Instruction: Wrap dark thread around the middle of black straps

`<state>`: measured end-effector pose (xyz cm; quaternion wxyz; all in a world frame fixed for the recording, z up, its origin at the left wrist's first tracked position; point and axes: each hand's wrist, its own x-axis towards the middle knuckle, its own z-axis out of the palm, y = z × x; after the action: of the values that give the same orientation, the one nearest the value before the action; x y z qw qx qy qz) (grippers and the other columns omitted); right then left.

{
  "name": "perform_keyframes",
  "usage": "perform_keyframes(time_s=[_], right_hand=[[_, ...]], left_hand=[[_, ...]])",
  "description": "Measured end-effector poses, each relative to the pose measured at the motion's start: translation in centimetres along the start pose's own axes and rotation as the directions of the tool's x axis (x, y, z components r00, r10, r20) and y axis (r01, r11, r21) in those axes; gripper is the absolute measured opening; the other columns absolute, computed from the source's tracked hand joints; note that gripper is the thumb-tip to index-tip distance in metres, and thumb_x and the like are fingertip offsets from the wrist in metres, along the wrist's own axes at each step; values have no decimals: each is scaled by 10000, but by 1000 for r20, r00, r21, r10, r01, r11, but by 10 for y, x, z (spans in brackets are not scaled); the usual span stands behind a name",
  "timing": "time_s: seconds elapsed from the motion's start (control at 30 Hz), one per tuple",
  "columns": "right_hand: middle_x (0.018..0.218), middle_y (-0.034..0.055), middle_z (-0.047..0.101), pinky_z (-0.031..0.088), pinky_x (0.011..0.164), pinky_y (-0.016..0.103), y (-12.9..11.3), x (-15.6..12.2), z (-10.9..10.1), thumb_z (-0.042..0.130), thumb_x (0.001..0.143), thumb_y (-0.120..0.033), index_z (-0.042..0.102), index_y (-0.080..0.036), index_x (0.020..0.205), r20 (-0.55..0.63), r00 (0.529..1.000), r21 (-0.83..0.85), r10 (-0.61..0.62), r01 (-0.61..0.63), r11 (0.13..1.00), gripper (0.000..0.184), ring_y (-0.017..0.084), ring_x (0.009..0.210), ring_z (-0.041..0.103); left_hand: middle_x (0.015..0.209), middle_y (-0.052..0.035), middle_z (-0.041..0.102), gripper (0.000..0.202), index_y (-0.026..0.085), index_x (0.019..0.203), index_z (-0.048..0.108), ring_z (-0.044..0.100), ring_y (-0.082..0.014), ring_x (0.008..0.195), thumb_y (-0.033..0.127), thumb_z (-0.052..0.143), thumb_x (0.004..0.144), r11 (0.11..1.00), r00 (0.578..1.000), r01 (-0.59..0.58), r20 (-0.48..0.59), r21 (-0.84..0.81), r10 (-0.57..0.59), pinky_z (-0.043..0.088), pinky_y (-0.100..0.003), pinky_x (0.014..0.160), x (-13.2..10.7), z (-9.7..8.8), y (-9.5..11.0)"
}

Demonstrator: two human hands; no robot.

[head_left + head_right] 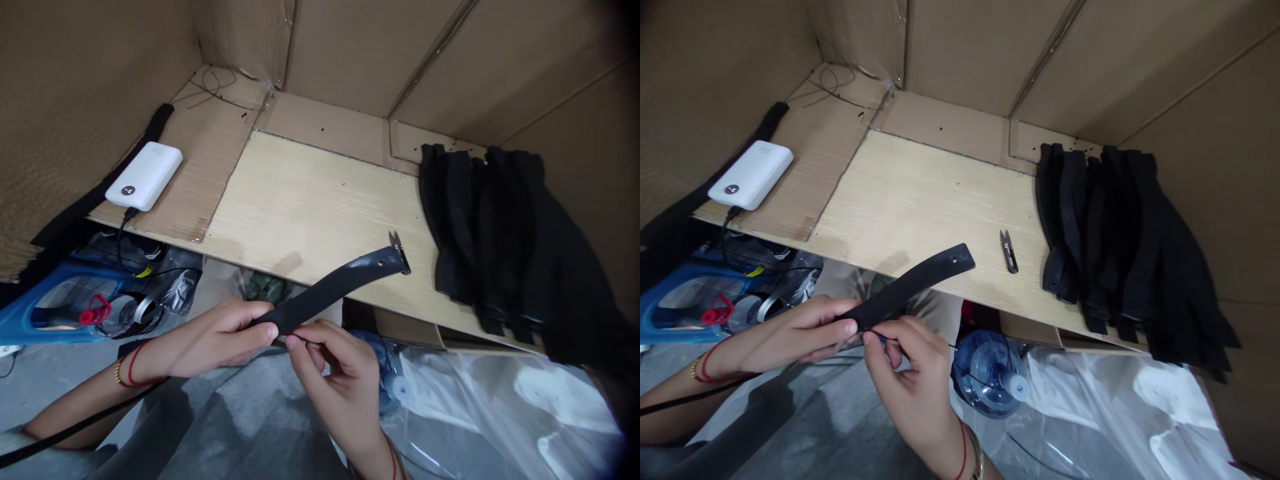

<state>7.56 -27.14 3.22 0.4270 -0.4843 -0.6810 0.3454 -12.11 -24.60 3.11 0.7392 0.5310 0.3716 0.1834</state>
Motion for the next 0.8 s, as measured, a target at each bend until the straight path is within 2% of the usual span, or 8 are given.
perform_keyframes(time_s=[0.13,0.3,0.47,0.63,0.8], right_hand=[[559,-57,472,426,512,274,-4,-1,-1,687,831,-136,668,-220,866,-70,993,-116,-90,82,990,93,114,501,501],[604,-43,475,430,545,269,-7,4,-7,677,847,-101,684,-192,915,16,987,-116,-157,158,981,114,113,560,511],[654,-24,507,442,589,276,-9,11,-13,628,878,-92,676,-171,931,82,984,-110,-158,166,980,107,117,612,521],[655,-33,487,438,592,259,-9,14,-11,646,859,-89,642,-168,898,38,985,-150,-168,171,974,88,105,609,507],[648,-41,482,428,572,240,-6,15,-7,671,834,-86,638,-177,880,7,987,-153,-160,159,975,107,92,592,501]], left_hand=[[601,77,355,347,178,892,487,316,-66,503,513,451,974,1000,1000,17,-7,2,-17,233,-199,428,0,2,-1],[606,83,352,314,184,895,478,319,-64,513,484,447,980,999,998,53,-25,2,-53,248,-186,437,2,3,2],[577,96,357,291,190,871,453,304,-58,486,460,453,980,998,997,67,-44,-18,-67,241,-185,436,3,4,7],[549,87,397,266,186,836,462,321,-63,471,403,432,986,995,996,65,-68,78,-59,270,-194,439,3,6,14],[552,84,403,248,181,847,490,321,-62,468,380,435,985,995,994,65,-88,81,-58,264,-191,430,3,8,14]])
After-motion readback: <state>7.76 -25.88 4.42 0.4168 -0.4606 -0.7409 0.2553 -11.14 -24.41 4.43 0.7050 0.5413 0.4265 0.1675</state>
